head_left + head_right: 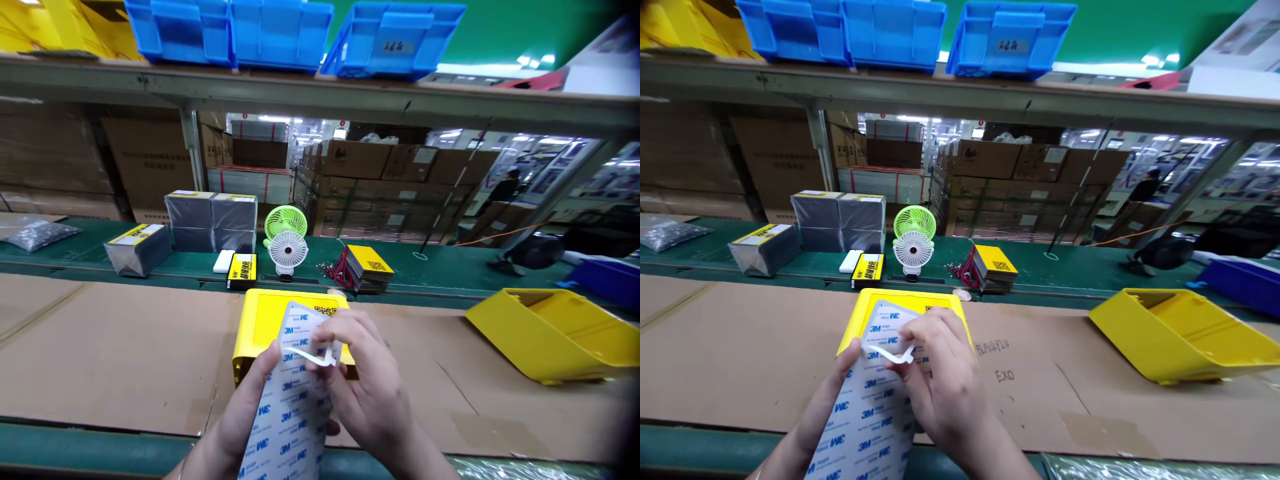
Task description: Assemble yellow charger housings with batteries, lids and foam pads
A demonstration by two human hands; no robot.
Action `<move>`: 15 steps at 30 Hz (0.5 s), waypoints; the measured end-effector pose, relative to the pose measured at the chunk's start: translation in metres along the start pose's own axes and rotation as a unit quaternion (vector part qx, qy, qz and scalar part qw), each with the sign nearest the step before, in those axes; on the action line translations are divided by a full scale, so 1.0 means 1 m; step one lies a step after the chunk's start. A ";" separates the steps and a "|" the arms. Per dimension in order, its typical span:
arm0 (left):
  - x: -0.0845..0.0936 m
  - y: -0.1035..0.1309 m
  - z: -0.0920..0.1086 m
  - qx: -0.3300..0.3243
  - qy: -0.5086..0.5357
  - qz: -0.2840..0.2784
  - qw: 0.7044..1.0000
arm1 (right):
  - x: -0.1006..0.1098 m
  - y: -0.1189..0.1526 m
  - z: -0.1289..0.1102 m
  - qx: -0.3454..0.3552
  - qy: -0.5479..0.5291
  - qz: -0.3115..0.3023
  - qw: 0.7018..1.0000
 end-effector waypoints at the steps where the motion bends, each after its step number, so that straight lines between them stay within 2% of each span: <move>1: 0.002 0.001 -0.001 -0.009 -0.016 0.014 1.000 | 0.000 -0.002 0.000 -0.005 0.023 -0.010 1.000; 5: 0.006 0.004 0.001 -0.081 -0.106 0.047 0.990 | 0.002 -0.007 0.001 -0.037 0.069 -0.019 0.997; 9: 0.002 0.006 0.007 -0.123 -0.173 0.064 0.975 | 0.007 -0.009 0.000 -0.068 0.066 -0.006 0.995; 15: -0.002 0.008 0.010 -0.083 -0.231 0.059 0.968 | 0.009 -0.006 0.010 -0.131 0.015 -0.031 0.991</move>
Point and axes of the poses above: each hand's wrist, its own y-axis away from the middle knuckle, its own x-axis out of the back of the hand, z = x × y, the point moved 8 cm from there along -y, towards the middle knuckle, and after that the axes turned 8 degrees about -y, right-handed, at the moved point
